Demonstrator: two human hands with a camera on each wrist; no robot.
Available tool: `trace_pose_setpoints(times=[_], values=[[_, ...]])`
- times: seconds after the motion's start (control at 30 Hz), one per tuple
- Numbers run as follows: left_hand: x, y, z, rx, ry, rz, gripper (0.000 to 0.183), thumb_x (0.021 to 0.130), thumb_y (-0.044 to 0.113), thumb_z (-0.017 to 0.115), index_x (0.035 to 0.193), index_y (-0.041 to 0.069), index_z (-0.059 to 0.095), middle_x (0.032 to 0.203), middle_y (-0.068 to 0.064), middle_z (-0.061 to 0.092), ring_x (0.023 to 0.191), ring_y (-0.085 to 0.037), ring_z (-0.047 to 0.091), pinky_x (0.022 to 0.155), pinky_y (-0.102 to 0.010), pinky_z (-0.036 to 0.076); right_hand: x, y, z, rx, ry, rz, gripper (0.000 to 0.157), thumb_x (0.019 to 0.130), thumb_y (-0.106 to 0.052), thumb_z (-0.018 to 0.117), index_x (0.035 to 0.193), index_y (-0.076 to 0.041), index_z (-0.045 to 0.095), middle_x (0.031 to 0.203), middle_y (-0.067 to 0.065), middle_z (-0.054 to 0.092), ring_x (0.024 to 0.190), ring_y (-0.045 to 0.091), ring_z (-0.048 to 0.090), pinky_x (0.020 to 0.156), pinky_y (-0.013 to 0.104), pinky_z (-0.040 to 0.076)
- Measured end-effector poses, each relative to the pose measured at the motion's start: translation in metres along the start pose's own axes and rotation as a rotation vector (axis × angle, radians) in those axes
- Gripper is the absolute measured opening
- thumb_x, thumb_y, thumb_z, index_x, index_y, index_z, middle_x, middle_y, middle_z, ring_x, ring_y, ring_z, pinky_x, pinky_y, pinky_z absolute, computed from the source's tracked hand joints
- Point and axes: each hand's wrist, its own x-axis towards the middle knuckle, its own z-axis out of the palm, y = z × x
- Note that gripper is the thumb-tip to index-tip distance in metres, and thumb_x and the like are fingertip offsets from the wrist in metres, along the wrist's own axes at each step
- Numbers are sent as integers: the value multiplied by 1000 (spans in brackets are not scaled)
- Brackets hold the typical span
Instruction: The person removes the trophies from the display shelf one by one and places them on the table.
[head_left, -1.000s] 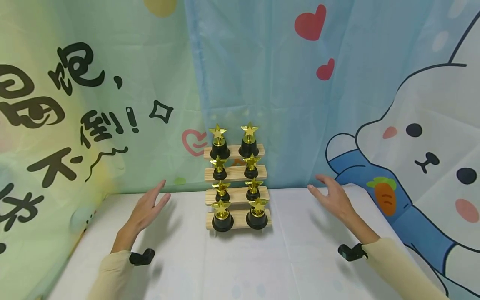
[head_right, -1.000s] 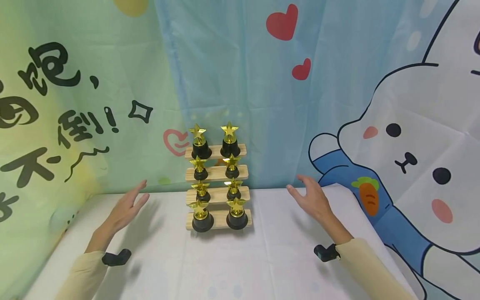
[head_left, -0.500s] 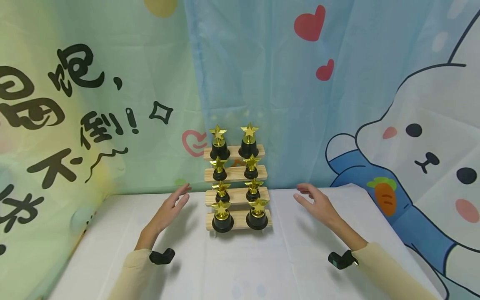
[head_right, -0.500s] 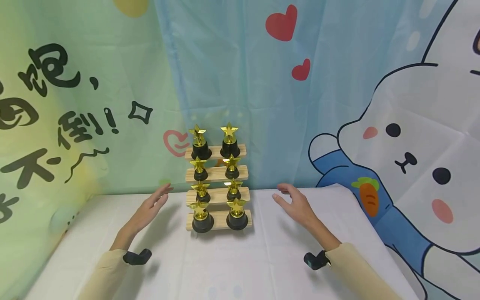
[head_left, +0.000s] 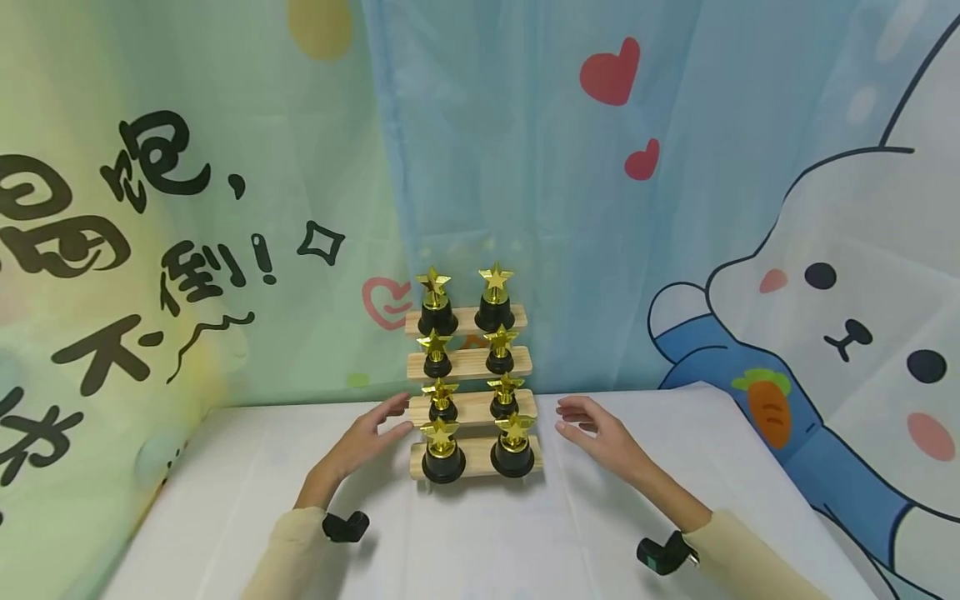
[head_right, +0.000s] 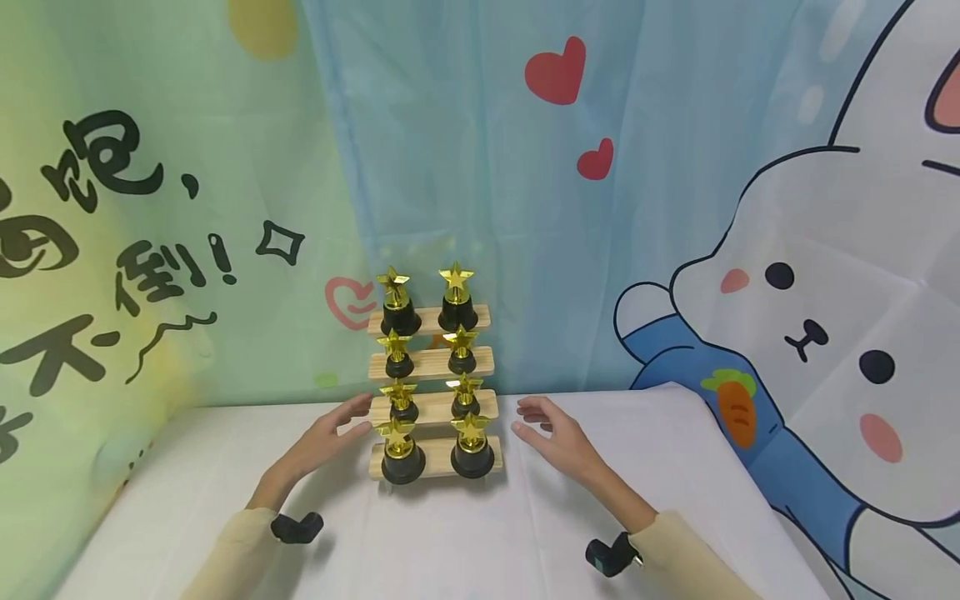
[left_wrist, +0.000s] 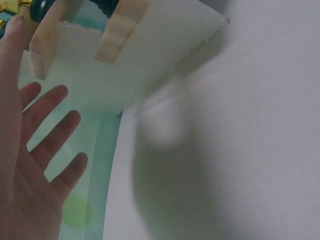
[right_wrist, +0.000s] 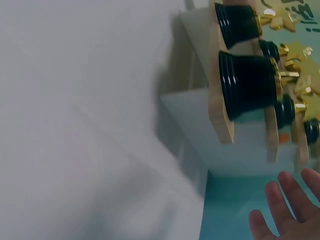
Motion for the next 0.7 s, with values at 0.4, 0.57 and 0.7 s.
trace_pose_setpoints(times=[0.4,0.57,0.7], values=[[4,-7,10,-26,19,104,69,87,33,72,147,14,42,133,-11,61,130,-30,52,112,-54,35,-7,-9,26,87,-137,-29,44,93,-25,64,132,-8,51,130,14,59,123,35,54,105,56,41],[6,-7,11,-44,15,98,68,88,31,71,147,13,42,133,-10,61,130,-29,52,112,-56,33,-8,-11,35,39,-152,-61,47,90,-30,69,128,-8,55,125,12,62,120,34,57,104,54,43],[9,-6,10,-35,15,123,68,88,31,71,147,10,42,132,-11,62,130,-31,52,109,-60,34,-6,-13,41,-3,-118,-88,42,87,-31,72,122,-9,59,120,10,65,116,34,59,102,53,45]])
